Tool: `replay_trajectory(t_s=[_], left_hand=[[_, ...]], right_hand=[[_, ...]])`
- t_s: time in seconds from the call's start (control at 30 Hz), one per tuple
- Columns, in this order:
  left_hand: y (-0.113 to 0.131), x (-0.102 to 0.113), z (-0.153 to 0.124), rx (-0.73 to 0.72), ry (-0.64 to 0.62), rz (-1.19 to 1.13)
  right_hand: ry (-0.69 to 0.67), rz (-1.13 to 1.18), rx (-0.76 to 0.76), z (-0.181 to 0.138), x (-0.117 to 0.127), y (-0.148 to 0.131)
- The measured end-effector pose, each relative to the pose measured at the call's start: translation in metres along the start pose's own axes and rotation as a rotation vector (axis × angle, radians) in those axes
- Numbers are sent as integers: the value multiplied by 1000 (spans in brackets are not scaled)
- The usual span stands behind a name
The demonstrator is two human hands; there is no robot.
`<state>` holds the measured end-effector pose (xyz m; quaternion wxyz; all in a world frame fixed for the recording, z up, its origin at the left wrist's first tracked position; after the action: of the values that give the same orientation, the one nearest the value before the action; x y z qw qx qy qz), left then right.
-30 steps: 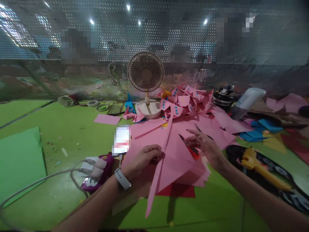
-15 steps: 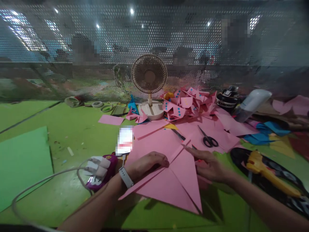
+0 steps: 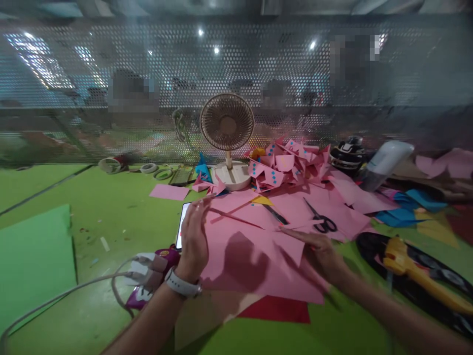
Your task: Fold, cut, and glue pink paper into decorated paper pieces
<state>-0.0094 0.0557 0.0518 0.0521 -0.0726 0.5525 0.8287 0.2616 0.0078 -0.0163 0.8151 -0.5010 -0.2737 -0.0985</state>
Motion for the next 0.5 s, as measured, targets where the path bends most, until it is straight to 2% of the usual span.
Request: replay_trajectory(t_s=[0.03, 0.07, 0.1, 0.2, 0.23, 0.3, 0.4, 0.5], left_hand=[[6, -2, -4, -112, -19, 149], [10, -6, -9, -199, -88, 291], [11, -13, -15, -245, -224, 405], [-7, -33, -36, -186, -677, 686], [-15, -36, -43, -173, -772, 768], [-32, -41, -53, -164, -891, 917], [-48, -41, -60, -150, -990, 1093], [-52, -40, -63, -147, -1076, 1186]], right_hand=[[-34, -32, -6, 0, -4, -3], [-66, -67, -9, 0, -9, -6], [-103, -104, -11, -1, -13, -8], [-217, -245, -35, -3, -23, -7], [-255, -305, -59, -3, -25, -6], [-332, -437, -117, -3, -27, -3], [-404, -606, -160, -3, -26, -2], [-416, -629, -139, -4, -25, -5]])
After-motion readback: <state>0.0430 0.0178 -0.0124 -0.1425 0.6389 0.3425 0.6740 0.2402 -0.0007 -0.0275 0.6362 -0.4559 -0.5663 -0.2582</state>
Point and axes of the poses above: each hand's wrist, its own z-axis towards the middle knuckle, its own x-axis out of the back of the hand, y = z × x, the point moved 3 cm from there along z, towards the middle knuckle, and after that the axes turned 8 degrees about -y, right-handed, at the moved point
